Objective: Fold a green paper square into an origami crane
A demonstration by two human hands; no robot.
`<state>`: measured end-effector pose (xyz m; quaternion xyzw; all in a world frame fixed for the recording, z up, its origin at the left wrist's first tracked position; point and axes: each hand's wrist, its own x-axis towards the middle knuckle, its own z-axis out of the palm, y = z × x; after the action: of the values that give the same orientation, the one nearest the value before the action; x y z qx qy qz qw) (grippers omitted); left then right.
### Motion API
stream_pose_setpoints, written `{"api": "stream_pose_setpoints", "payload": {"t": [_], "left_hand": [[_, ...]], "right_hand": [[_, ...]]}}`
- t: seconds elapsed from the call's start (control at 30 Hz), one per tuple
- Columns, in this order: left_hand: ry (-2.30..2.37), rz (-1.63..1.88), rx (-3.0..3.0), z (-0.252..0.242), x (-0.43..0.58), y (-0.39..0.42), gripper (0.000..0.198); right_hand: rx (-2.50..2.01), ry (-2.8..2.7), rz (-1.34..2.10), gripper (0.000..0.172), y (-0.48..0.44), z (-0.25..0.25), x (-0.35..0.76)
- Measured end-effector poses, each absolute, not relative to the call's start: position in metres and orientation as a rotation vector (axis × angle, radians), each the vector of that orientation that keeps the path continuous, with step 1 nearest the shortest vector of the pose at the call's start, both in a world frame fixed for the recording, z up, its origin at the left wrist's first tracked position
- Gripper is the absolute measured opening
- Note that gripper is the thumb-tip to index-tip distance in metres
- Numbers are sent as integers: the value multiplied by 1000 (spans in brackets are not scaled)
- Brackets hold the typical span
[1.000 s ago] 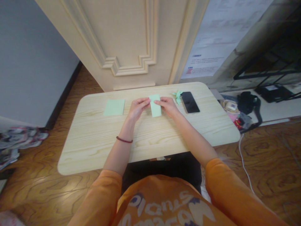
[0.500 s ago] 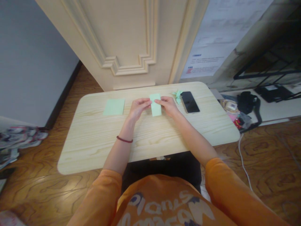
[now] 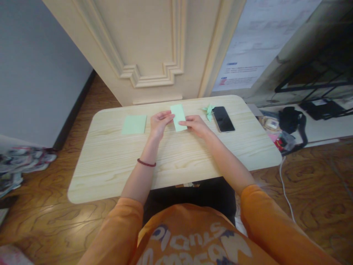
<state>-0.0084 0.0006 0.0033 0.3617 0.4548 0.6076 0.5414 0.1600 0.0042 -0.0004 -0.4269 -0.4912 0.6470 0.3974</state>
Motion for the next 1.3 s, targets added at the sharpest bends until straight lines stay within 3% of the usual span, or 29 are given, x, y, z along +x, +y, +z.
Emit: {"api": "stream_pose_setpoints", "payload": {"t": [1.3], "left_hand": [[1097, 1384, 870, 7, -12, -1, 43]], "right_hand": [[-1040, -1176, 1727, 37, 9, -6, 162]]}}
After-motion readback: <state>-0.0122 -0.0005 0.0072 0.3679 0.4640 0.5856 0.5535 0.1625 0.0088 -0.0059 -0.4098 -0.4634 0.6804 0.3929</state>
